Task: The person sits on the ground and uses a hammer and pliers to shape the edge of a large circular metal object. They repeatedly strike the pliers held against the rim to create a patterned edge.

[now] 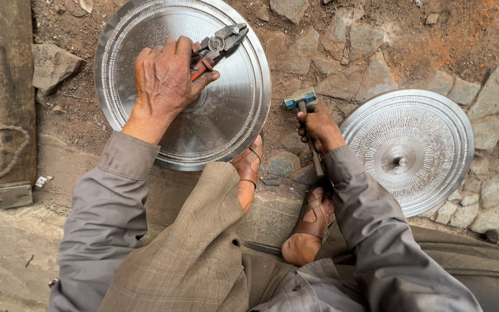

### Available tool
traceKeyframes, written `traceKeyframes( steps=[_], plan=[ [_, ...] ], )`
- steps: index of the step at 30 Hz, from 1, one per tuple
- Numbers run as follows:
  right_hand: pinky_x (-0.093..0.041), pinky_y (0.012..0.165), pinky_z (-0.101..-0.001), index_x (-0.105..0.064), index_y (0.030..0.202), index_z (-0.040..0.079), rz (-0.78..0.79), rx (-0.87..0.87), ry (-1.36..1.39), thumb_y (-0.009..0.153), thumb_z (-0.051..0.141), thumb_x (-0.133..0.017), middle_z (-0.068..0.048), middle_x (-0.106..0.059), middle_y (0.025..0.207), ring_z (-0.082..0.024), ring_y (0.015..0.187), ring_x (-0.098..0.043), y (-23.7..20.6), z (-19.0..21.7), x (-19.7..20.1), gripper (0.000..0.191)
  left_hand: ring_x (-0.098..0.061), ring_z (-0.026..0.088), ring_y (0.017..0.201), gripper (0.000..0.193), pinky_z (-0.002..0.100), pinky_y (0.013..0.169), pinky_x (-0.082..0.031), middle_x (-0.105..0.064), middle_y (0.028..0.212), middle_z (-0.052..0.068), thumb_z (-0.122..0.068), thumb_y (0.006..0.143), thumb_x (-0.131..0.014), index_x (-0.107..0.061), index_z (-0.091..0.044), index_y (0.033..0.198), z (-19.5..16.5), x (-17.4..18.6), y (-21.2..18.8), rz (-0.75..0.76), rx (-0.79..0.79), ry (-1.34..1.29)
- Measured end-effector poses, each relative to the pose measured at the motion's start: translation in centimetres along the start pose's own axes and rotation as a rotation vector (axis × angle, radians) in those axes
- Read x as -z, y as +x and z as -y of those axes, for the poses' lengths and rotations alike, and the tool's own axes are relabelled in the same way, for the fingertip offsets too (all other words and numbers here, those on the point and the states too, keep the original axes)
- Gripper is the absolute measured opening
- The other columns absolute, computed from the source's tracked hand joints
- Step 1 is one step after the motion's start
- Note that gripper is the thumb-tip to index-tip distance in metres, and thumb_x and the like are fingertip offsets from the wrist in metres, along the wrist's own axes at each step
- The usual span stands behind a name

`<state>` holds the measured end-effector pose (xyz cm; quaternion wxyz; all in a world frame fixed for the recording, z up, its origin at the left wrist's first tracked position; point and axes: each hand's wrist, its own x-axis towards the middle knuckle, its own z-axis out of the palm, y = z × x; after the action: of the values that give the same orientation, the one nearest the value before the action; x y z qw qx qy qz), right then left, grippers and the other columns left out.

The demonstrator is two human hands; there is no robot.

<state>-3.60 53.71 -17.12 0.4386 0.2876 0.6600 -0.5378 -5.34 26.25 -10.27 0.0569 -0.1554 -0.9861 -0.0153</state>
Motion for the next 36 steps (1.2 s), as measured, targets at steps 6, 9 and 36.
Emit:
traceKeyframes(
  steps=[6,9,36],
  plan=[
    [-0.056,0.058,-0.0270,-0.048,0.154,0.003,-0.213,0.876,-0.394,0.112,0.014,-0.057,-0.006,-0.067,0.100,-0.011,0.074,-0.062,-3.5,2.5,2.9,0.045,-0.063,0.020,0.071,0.070,0.036,0.063,-0.046,-0.059,0.088,0.006,-0.073,0.087,-0.081,-0.064,-0.008,0.106,1.6,-1.2,-1.2,-0.048,-0.044,0.033],
    [-0.056,0.058,-0.0288,-0.042,0.160,0.011,-0.233,1.190,-0.452,0.120,0.014,-0.056,-0.006,-0.066,0.092,-0.011,0.072,-0.063,-4.2,2.4,3.7,0.043,-0.063,0.020,0.070,0.069,0.037,0.063,-0.047,-0.058,0.088,0.006,-0.075,0.089,-0.079,-0.063,-0.009,0.104,2.1,-1.6,-1.5,-0.049,-0.046,0.046],
    [-0.049,0.056,-0.0244,-0.037,0.167,0.012,-0.098,1.017,-0.357,0.115,0.007,-0.054,0.000,-0.062,0.092,-0.007,0.070,-0.056,-3.6,3.4,1.5,0.055,-0.062,0.021,0.064,0.072,0.036,0.062,-0.046,-0.061,0.079,0.007,-0.077,0.090,-0.075,-0.063,-0.006,0.097,4.2,-4.0,-3.3,-0.071,-0.040,0.010]
  ],
)
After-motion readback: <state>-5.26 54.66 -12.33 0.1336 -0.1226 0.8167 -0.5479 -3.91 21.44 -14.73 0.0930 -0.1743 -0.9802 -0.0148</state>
